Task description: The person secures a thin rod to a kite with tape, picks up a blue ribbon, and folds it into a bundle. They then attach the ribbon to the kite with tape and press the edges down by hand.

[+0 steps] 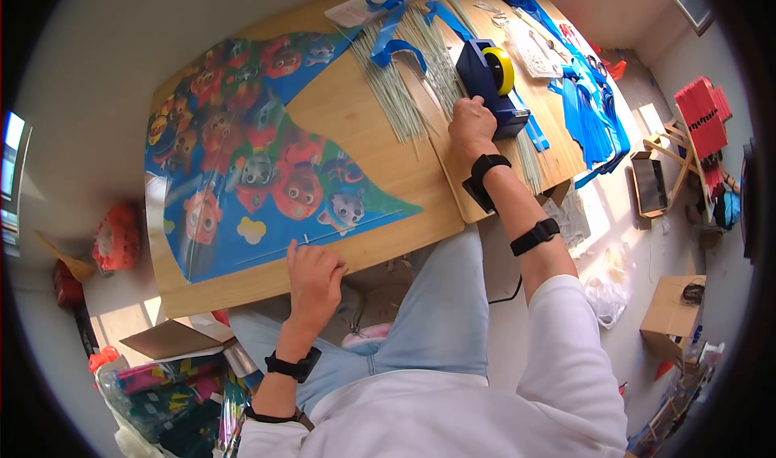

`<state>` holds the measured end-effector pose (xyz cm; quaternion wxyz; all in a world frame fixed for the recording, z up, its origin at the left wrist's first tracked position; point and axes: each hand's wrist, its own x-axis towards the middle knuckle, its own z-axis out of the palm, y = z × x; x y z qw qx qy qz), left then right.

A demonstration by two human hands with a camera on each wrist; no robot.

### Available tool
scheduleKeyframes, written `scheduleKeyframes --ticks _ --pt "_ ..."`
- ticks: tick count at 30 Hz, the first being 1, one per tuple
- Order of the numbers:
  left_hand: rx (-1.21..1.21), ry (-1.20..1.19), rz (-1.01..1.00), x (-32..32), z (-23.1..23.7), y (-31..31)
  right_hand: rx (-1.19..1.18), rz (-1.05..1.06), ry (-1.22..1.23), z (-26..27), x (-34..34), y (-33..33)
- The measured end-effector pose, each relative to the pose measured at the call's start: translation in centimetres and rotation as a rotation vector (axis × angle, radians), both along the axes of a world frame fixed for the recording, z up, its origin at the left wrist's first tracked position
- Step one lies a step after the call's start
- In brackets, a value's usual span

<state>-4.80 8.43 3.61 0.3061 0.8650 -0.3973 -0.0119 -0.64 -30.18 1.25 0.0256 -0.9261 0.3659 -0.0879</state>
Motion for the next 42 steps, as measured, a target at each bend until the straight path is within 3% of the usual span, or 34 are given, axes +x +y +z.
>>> scheduleKeyframes --ticks 7,13,16,18,20,23,26,36,42 --pt "0.001 -0.007 0.004 0.1 -0.2 0.1 0.093 -0.042 0.004 0.3 0.4 -1.0" --pt "-0.035 0.002 -0.016 0.6 0.2 -0.5 0.137 -0.035 -0.225 1.2 -1.4 -0.3" --pt "-0.201 0.430 0.086 1.1 2.3 -2.0 0.543 0.182 -0.450 2.7 -5.0 1.3" --pt "-0.440 0.706 0.102 1.9 1.6 -3.5 0.833 0.288 -0.458 6.1 -8.5 5.5" --pt "-0.660 0.944 0.084 2.5 3.0 -5.7 0.870 0.394 -0.414 8.7 -11.7 9.5" --pt "-0.780 1.111 0.120 2.9 4.9 -7.5 0.765 0.550 -0.487 8.7 -14.9 12.9" --pt "-0.719 1.065 0.042 2.7 4.7 -8.0 0.672 0.635 -0.576 7.8 -16.6 14.0" --pt "-0.598 1.150 -0.066 1.0 5.6 -7.8 0.499 0.629 -0.546 8.3 -19.4 14.4" --pt "-0.580 1.155 -0.168 0.3 5.9 -7.9 0.791 0.612 -0.534 8.9 -20.8 14.0"
